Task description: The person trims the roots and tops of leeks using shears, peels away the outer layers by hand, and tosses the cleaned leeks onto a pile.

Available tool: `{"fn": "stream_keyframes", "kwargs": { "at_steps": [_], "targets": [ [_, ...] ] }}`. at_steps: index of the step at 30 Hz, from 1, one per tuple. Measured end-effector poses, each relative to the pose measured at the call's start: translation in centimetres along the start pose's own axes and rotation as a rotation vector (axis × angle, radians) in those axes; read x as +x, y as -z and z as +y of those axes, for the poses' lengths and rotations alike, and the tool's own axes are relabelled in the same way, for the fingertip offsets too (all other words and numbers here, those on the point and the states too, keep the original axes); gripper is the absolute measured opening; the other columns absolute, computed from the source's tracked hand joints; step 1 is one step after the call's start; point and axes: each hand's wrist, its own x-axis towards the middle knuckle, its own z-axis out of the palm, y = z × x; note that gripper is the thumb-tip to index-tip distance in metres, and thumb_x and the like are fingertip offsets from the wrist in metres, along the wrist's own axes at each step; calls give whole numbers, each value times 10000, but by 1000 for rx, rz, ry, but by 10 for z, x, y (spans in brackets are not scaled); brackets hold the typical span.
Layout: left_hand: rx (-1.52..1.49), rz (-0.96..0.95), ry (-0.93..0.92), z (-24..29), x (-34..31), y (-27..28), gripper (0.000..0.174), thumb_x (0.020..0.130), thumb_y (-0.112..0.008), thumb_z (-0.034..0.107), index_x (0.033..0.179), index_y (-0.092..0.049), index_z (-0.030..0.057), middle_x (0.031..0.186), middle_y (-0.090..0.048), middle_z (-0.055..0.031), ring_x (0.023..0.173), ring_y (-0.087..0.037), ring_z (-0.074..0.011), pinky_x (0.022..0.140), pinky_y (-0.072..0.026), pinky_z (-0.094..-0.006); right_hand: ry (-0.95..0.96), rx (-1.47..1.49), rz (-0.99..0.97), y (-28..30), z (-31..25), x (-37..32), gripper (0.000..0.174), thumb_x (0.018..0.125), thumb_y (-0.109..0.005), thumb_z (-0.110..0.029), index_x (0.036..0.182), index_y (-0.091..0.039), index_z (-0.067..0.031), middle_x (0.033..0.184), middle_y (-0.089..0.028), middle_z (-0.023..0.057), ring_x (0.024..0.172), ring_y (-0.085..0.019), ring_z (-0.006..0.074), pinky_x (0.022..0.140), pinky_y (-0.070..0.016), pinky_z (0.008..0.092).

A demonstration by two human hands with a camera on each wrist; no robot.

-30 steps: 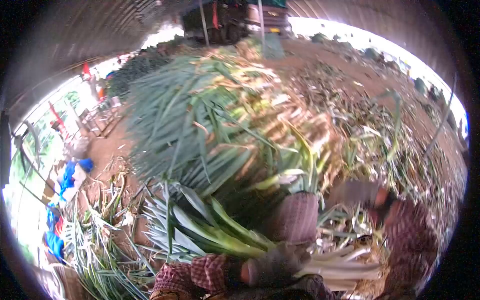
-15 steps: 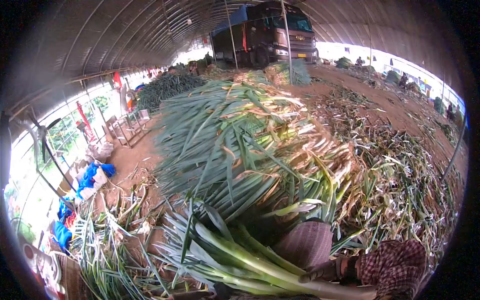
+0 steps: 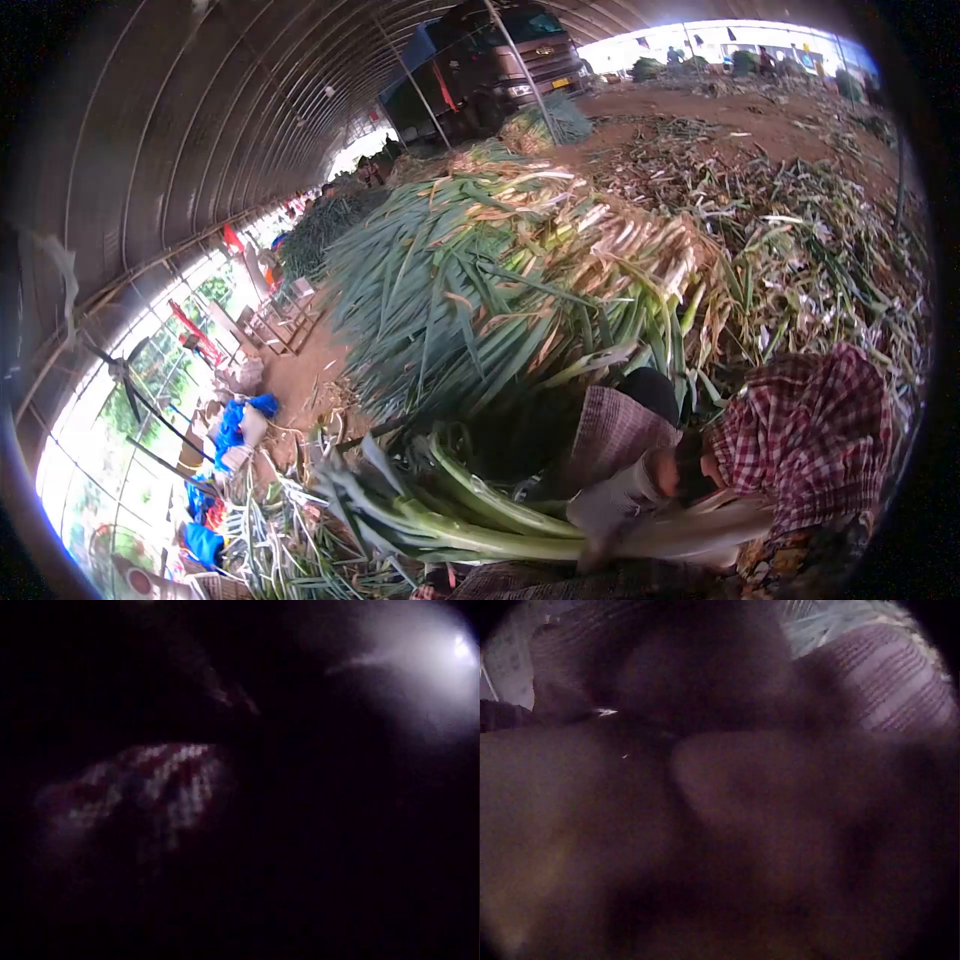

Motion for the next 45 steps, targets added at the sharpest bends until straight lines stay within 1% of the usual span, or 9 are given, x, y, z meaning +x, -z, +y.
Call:
{"fn": "stream_keyframes", "kwargs": {
  "at_steps": [9,17,21,27,32,34,35,41,45],
  "targets": [
    [-31,240,-152,46,34,61,322,929,-581,265,1162,-627,46,942,-690,-87,840,-668,-218,724,-543,-349,-143,13,-180,-17,-16,-71,719,820,-717,-381,1408,-444,-70,1259,-610,179,1169,-589,258,1008,-452,387],
    [-209,271,-483,155,138,40,337,932,-583,294,1160,-627,50,938,-689,-79,835,-664,-209,722,-545,-346,177,513,420,-60,20,-129,523,773,-849,-346,1107,-603,-26,1011,-673,84,925,-635,155,848,-520,308],
    [-356,194,-652,228,221,-17,345,933,-584,309,1160,-627,52,936,-689,-75,833,-663,-205,721,-546,-344,209,735,340,-62,87,-166,871,700,-898,-312,1376,-424,-34,1262,-573,127,1141,-551,221,981,-476,373],
    [-668,-173,-681,335,340,-206,358,935,-585,331,1158,-628,55,932,-688,-68,830,-660,-198,719,-547,-341,81,1761,792,-103,134,-252,786,804,-744,-228,1457,-362,-16,1373,-522,227,1177,-587,343,1023,-475,474],
    [-695,-1043,-583,298,362,-440,273,941,-583,267,1137,-647,88,895,-662,-3,847,-639,-161,698,-545,-341,85,2090,1176,-145,183,-249,644,882,-638,-326,1387,-448,27,1329,-560,235,1177,-586,332,1083,-417,458],
    [-446,-1322,-472,281,341,-472,197,905,-622,172,1075,-658,77,848,-631,29,754,-608,-116,623,-521,-310,-99,2188,1240,-181,231,-247,620,878,-646,-347,1357,-493,18,1302,-587,217,1144,-603,319,1078,-418,453],
    [-465,-1364,57,302,305,-458,163,882,-639,120,1032,-661,60,827,-616,36,694,-587,-90,573,-501,-284,-206,2258,1295,-199,248,-247,612,867,-654,-321,1353,-498,17,1273,-606,218,1115,-618,326,1061,-433,460],
    [-91,-1530,-304,299,271,-485,210,865,-686,214,817,-679,9,686,-653,-50,532,-588,-107,489,-472,-254,-50,2283,1441,-180,221,-239,603,849,-632,-298,1351,-502,10,1265,-615,217,1089,-631,329,1043,-442,438],
    [-99,-1456,148,297,249,-506,475,907,-670,467,922,-599,-3,791,-633,-89,605,-628,-178,497,-521,-297,-120,2311,1536,-172,216,-247,606,850,-633,-290,1352,-496,22,1248,-616,237,1065,-642,328,1034,-449,432]
  ]
}}
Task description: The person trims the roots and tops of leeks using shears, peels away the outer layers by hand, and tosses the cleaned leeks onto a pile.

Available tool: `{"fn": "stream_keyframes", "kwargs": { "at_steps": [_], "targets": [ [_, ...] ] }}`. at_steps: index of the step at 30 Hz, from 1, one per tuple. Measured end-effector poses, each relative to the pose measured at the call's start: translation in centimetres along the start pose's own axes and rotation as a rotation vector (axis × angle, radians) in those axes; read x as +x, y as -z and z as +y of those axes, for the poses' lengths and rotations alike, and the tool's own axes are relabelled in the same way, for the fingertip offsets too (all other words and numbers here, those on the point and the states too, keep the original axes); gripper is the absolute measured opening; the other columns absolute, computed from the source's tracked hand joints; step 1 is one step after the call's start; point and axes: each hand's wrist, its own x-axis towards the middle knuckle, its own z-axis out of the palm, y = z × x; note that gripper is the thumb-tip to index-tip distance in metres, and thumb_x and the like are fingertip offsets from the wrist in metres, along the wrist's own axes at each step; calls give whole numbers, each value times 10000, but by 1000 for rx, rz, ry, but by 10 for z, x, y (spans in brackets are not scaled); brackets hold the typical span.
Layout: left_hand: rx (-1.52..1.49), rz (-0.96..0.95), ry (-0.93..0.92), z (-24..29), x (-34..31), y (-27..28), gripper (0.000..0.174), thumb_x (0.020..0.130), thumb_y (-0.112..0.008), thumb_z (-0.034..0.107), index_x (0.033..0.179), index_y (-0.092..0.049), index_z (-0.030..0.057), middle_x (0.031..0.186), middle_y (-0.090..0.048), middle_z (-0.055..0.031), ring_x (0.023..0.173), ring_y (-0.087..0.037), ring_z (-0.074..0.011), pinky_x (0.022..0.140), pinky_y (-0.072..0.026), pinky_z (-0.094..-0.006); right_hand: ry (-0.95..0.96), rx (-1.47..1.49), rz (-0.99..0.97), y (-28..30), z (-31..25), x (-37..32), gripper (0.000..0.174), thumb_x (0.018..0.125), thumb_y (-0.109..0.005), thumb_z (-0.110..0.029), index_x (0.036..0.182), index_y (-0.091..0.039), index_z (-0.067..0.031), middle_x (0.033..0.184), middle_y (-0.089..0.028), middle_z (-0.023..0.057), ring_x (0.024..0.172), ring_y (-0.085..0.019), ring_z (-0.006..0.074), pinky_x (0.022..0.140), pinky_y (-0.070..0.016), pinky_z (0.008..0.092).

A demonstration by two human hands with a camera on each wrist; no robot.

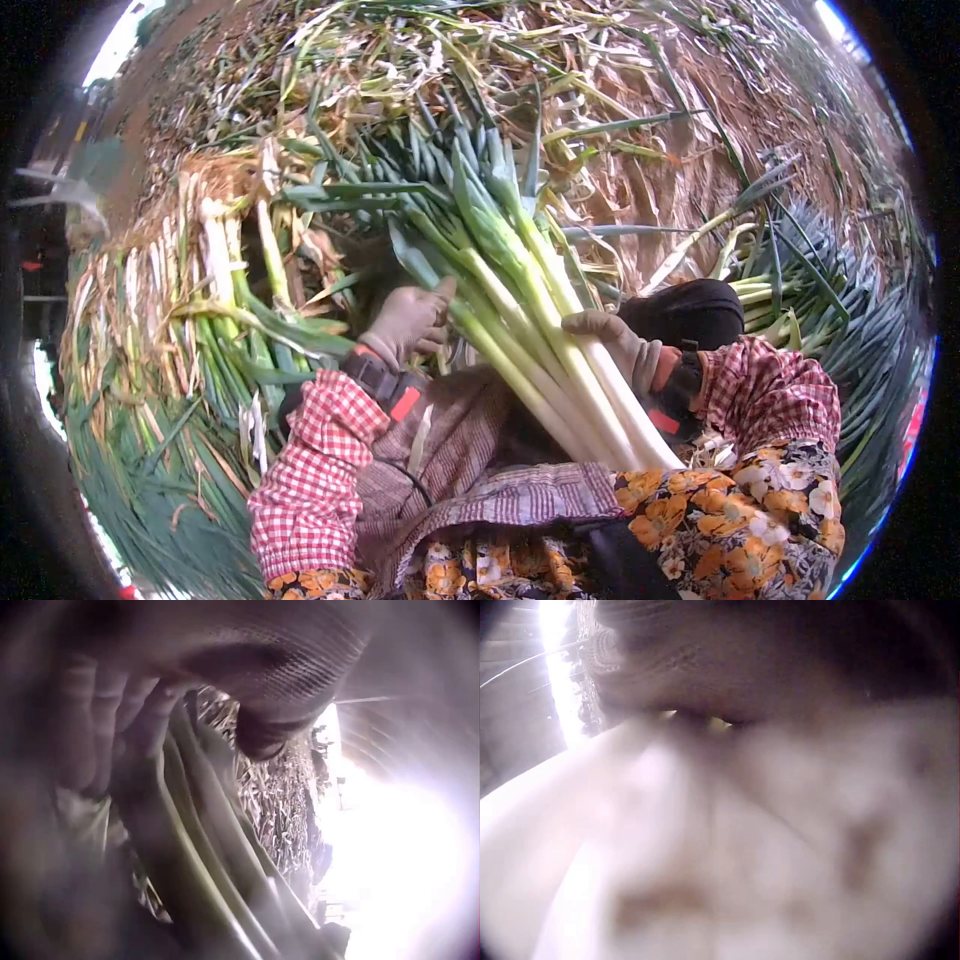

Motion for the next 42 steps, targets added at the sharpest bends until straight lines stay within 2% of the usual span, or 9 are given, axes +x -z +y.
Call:
{"fn": "stream_keyframes", "kwargs": {
  "at_steps": [4,7,10,12,16,22,31,36,42],
  "targets": [
    [-337,98,172,-30,18,-35,760,831,-702,579,1251,-519,-28,1106,-616,-169,832,-669,-302,696,-594,-435,-201,242,71,5,0,5,572,864,-644,-269,1340,-511,19,1243,-627,216,1067,-645,310,1025,-462,432],
    [-319,321,-121,-77,40,-72,765,786,-767,538,1265,-518,-4,1123,-617,-168,871,-666,-322,749,-605,-426,-225,115,278,-24,-4,0,590,842,-676,-265,1337,-520,15,1234,-637,200,1068,-647,291,1005,-481,404],
    [-537,107,-69,-90,60,-65,697,809,-761,493,1274,-533,27,1137,-635,-157,999,-647,-295,797,-604,-415,-117,-173,228,-11,6,1,621,827,-691,-280,1340,-516,23,1210,-648,161,1049,-644,223,936,-516,344],
    [-674,-138,86,-26,5,-49,670,827,-744,487,1274,-539,32,1140,-642,-147,1042,-639,-272,801,-603,-417,49,-370,132,-14,9,-7,643,833,-683,-278,1368,-484,18,1234,-627,142,1074,-617,202,949,-497,335],
    [-682,-196,-188,-22,-8,-47,653,876,-700,434,1318,-493,1,1213,-610,-176,1080,-637,-287,919,-576,-409,326,-519,-27,-25,22,-25,758,855,-674,-269,1479,-330,-12,1392,-503,130,1232,-496,187,1051,-403,334],
    [-588,-159,-263,-34,-45,-97,690,887,-659,480,1345,-460,5,1248,-587,-167,1113,-615,-281,945,-553,-409,-38,-237,-64,40,72,33,769,832,-745,-247,1471,-364,-52,1333,-562,107,1173,-546,176,971,-467,362],
    [-418,-240,-483,19,-122,-157,747,903,-597,550,1386,-411,12,1301,-553,-154,1163,-582,-273,985,-520,-410,685,-680,-141,-8,53,-21,814,720,-757,-221,1433,-380,-114,1147,-608,104,1054,-571,205,879,-511,381],
    [-290,-564,-683,88,-196,-242,779,912,-562,589,1409,-384,15,1331,-535,-147,1191,-564,-268,1007,-501,-411,1093,-646,-68,-45,96,-250,837,693,-734,-232,1420,-344,-95,1138,-613,115,1001,-593,206,831,-539,379],
    [139,-1063,-944,135,-322,-460,794,945,-455,649,1477,-319,75,1373,-493,-121,1254,-491,-241,1038,-437,-408,1850,-607,242,49,166,-429,546,769,-748,-269,1223,-581,-15,1108,-652,91,1005,-615,177,895,-503,334]
  ]
}}
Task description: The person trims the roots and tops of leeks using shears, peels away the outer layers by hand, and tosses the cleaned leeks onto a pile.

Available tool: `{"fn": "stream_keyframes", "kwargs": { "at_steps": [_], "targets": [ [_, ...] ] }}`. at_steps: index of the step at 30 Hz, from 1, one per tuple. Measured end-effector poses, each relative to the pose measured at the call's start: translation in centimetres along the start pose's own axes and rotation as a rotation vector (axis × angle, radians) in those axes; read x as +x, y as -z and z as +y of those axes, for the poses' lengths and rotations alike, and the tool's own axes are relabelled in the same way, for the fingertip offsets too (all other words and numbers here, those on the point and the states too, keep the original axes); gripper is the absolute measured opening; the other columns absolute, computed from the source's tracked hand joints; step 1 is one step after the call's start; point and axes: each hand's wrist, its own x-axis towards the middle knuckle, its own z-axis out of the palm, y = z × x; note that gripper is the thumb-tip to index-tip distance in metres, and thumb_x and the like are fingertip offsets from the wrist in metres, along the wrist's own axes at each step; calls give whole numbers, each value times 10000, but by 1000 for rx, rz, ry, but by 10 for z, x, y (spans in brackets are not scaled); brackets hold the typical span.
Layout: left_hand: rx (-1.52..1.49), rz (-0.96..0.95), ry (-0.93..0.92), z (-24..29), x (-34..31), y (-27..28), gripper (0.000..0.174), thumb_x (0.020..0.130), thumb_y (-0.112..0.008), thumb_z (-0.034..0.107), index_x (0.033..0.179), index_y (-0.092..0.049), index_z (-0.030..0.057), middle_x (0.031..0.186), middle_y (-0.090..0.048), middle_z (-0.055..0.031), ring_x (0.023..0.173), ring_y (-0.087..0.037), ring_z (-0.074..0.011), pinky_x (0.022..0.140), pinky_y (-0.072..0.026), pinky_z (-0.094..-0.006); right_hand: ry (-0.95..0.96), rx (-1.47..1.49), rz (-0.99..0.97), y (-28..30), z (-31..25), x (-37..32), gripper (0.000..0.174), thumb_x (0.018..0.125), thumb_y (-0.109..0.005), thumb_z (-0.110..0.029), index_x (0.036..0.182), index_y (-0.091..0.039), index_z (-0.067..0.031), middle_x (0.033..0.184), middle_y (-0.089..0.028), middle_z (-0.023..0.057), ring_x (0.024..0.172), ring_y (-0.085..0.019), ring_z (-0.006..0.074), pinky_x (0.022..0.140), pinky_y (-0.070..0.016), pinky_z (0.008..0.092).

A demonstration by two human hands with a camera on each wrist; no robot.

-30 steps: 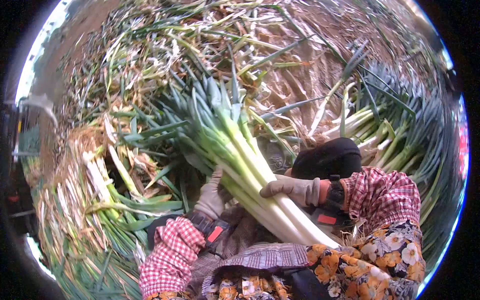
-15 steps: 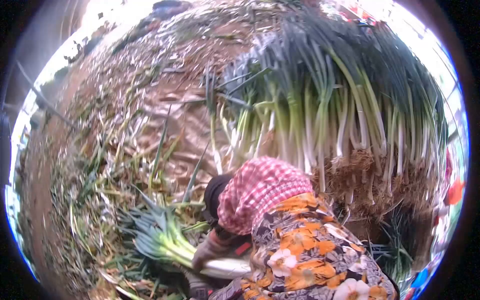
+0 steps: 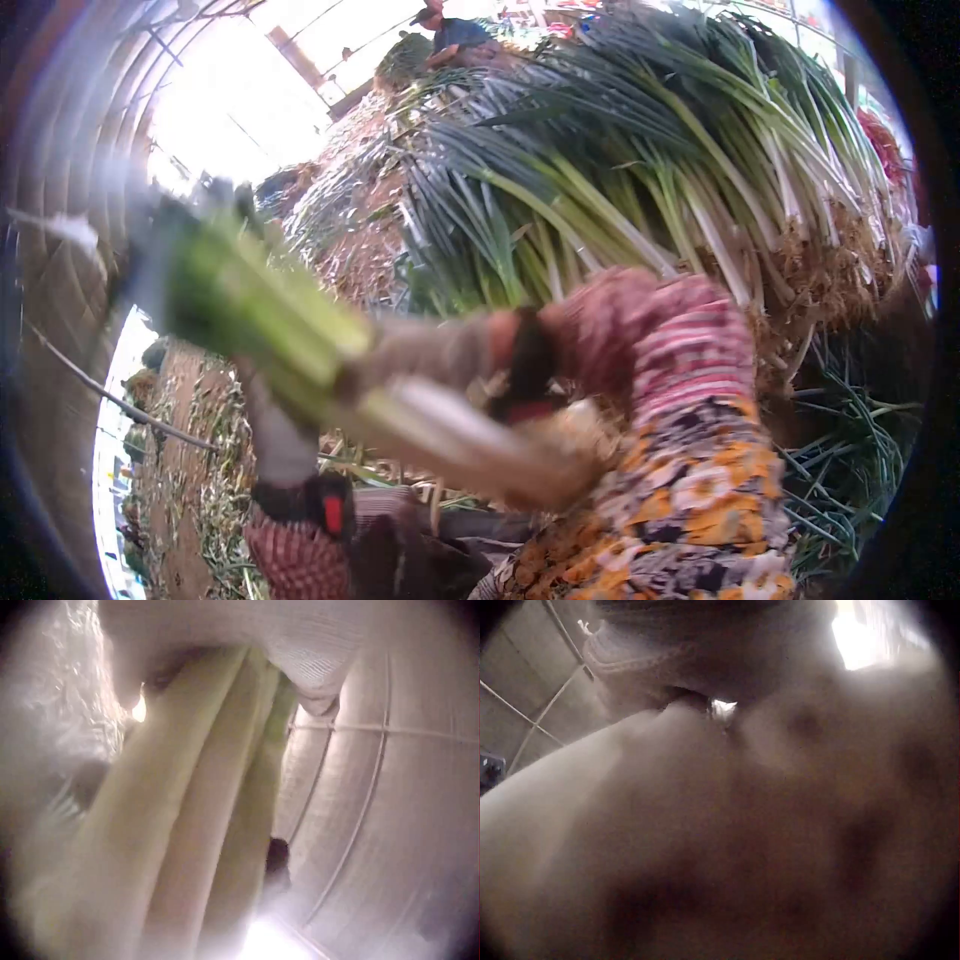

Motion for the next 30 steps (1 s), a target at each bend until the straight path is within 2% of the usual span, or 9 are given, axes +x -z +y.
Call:
{"fn": "stream_keyframes", "kwargs": {
  "at_steps": [5,6,8,10,14,20,23,26,30],
  "targets": [
    [293,-475,143,-70,-26,-75,876,809,-789,337,1450,-325,-37,1440,-435,-234,1350,-427,-307,1133,-356,-419,-90,-453,507,208,-83,-166,472,829,-732,-322,1159,-647,5,1080,-681,109,961,-652,210,904,-523,366],
    [419,-458,211,-88,-43,-52,813,818,-789,277,1422,-364,-63,1413,-465,-262,1344,-449,-319,1139,-348,-421,-320,-102,765,239,-86,-202,482,840,-720,-357,1154,-654,3,1075,-684,114,978,-652,234,920,-518,368],
    [733,-188,241,-114,-83,14,574,851,-744,139,1317,-488,-78,1232,-603,-200,1172,-591,-279,1010,-472,-362,-950,-738,1076,304,-74,-258,649,881,-657,-428,1347,-521,2,1205,-635,178,1121,-608,292,981,-486,394],
    [1307,212,53,-127,-142,58,346,872,-678,105,1179,-582,-20,1172,-613,-183,1014,-617,-205,869,-515,-297,-1070,-1470,1484,305,-12,-285,867,894,-608,-480,1516,-234,-5,1343,-530,239,1229,-546,330,1020,-456,418],
    [1476,403,193,-141,-192,73,275,881,-656,114,1112,-583,-17,1093,-611,-183,949,-613,-219,822,-504,-314,-1135,-1424,1380,290,-20,-266,1075,826,-642,-542,1541,-47,-4,1420,-422,314,1246,-512,419,1036,-428,449],
    [1416,347,284,-143,-206,88,185,895,-623,126,1011,-586,-13,975,-608,-182,852,-607,-240,752,-487,-340,-1469,-1639,1341,270,-13,-235,989,871,-635,-465,1561,-49,-67,1527,-341,214,1337,-446,352,1115,-323,466],
    [1378,355,312,-141,-227,103,156,902,-606,133,961,-588,-10,916,-607,-181,803,-603,-251,717,-479,-352,-852,-2144,1271,226,13,-195,830,883,-604,-386,1526,-188,-67,1413,-455,236,1254,-512,360,1066,-380,474],
    [1326,443,377,-138,-271,133,147,909,-590,139,911,-589,-8,857,-606,-181,754,-600,-262,682,-470,-365,-241,-2014,719,132,70,-146,688,895,-574,-308,1490,-327,-67,1299,-570,257,1171,-578,368,1017,-437,482],
    [1203,746,509,-114,-413,166,172,918,-568,148,844,-591,-5,778,-604,-180,689,-596,-276,635,-459,-382,-678,-1250,-278,68,185,-110,451,823,-682,-366,1169,-657,-78,1024,-687,212,966,-652,391,884,-508,471]
  ]
}}
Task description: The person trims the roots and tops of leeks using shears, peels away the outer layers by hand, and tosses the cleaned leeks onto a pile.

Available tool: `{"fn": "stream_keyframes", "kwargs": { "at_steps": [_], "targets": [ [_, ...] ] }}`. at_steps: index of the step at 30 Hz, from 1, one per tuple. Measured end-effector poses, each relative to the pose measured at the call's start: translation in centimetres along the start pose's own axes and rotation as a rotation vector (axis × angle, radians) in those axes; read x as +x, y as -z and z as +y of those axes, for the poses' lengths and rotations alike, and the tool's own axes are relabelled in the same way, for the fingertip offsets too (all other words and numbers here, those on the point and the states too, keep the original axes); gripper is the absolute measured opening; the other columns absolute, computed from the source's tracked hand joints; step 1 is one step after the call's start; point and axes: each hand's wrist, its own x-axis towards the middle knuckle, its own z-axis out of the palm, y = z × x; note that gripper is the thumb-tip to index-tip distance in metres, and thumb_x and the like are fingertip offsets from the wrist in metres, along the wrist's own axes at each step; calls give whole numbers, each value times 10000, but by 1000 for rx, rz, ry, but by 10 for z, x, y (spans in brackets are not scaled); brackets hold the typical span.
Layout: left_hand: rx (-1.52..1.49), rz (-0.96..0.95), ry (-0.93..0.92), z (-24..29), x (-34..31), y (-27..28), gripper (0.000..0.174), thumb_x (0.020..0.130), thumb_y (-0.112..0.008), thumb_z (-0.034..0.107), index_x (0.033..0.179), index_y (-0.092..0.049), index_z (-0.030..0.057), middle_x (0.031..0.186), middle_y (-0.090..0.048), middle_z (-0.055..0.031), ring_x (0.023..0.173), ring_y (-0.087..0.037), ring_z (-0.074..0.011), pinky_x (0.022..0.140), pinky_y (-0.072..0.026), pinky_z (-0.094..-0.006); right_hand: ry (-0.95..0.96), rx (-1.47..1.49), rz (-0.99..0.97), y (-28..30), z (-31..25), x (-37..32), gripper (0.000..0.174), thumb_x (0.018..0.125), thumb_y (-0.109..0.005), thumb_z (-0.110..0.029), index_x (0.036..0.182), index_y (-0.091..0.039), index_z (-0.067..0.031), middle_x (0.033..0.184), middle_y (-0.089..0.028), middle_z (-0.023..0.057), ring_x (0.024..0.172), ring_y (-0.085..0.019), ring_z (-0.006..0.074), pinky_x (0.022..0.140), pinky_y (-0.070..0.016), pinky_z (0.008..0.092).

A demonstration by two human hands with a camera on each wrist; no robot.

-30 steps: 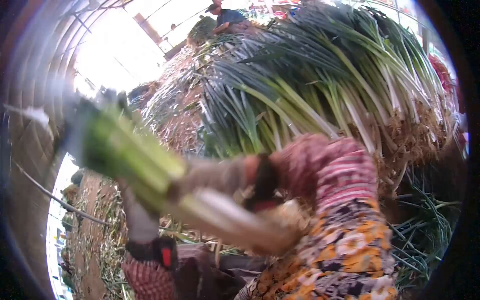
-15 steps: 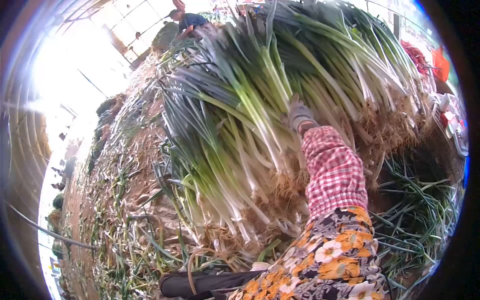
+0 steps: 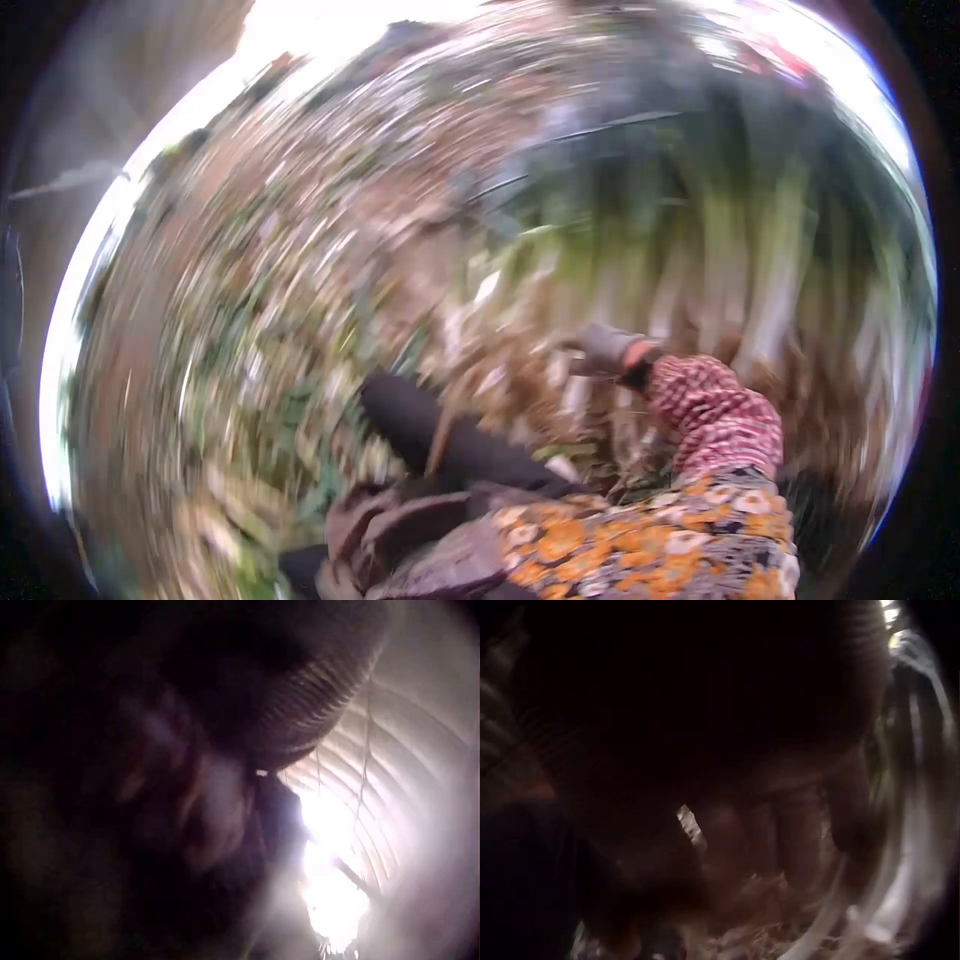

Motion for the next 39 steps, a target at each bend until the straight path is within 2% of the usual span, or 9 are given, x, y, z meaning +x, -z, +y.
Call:
{"fn": "stream_keyframes", "kwargs": {
  "at_steps": [13,16,18,19,21,23,26,33,39],
  "targets": [
    [-193,317,680,-85,-165,103,233,831,-711,276,899,-643,64,754,-686,-80,670,-670,-227,632,-521,-342,283,-327,-385,-150,-135,305,177,764,-678,-275,826,-672,-109,788,-668,137,655,-639,293,578,-507,401],
    [-13,389,780,-103,-145,135,361,763,-745,199,1053,-613,30,838,-648,-84,780,-642,-189,674,-514,-327,566,-439,-412,-160,-142,385,146,743,-678,-254,728,-658,-111,743,-649,132,587,-619,290,509,-490,408],
    [319,400,702,-129,-151,147,572,720,-785,203,1211,-539,45,988,-642,-139,850,-657,-246,733,-535,-373,1321,-272,-487,-173,-152,442,148,729,-678,-240,663,-648,-112,712,-637,128,542,-606,289,464,-478,412],
    [353,354,793,-137,-151,146,676,703,-803,223,1275,-484,57,1092,-616,-169,890,-662,-274,780,-538,-393,1136,-565,-295,-166,-167,460,158,732,-677,-253,672,-645,-110,696,-623,124,550,-606,286,460,-475,415],
    [259,32,1090,-137,-135,141,812,711,-808,273,1372,-380,75,1313,-508,-220,936,-664,-341,884,-535,-413,1224,-731,-29,-163,-302,411,182,737,-676,-279,691,-638,-107,665,-595,114,566,-607,280,451,-469,421],
    [323,-163,898,-170,-147,115,565,834,-685,302,1313,-515,54,1089,-633,-216,829,-677,-364,781,-546,-432,1429,-648,37,-179,-406,355,208,743,-674,-305,709,-631,-104,633,-567,105,583,-607,273,443,-463,427],
    [-68,-229,682,-171,-125,175,355,909,-577,294,1123,-662,24,1023,-674,-208,839,-677,-362,762,-540,-426,1348,-362,-769,-236,-505,263,247,822,-620,-329,924,-670,-110,803,-650,154,748,-658,335,664,-519,464],
    [-705,1472,331,-296,-112,363,702,889,-697,403,1399,-395,27,1309,-528,-190,1218,-527,-310,978,-492,-362,1254,-621,-1028,-348,-535,199,365,879,-557,-381,1084,-654,-95,890,-702,172,841,-687,373,744,-558,474],
    [342,554,1237,-368,-137,259,630,831,-737,404,1306,-504,63,1280,-565,-208,1213,-556,-306,1013,-457,-431,1441,-779,-1162,-395,-439,227,349,826,-596,-377,1002,-706,-96,870,-706,160,867,-676,399,776,-543,494]
  ]
}}
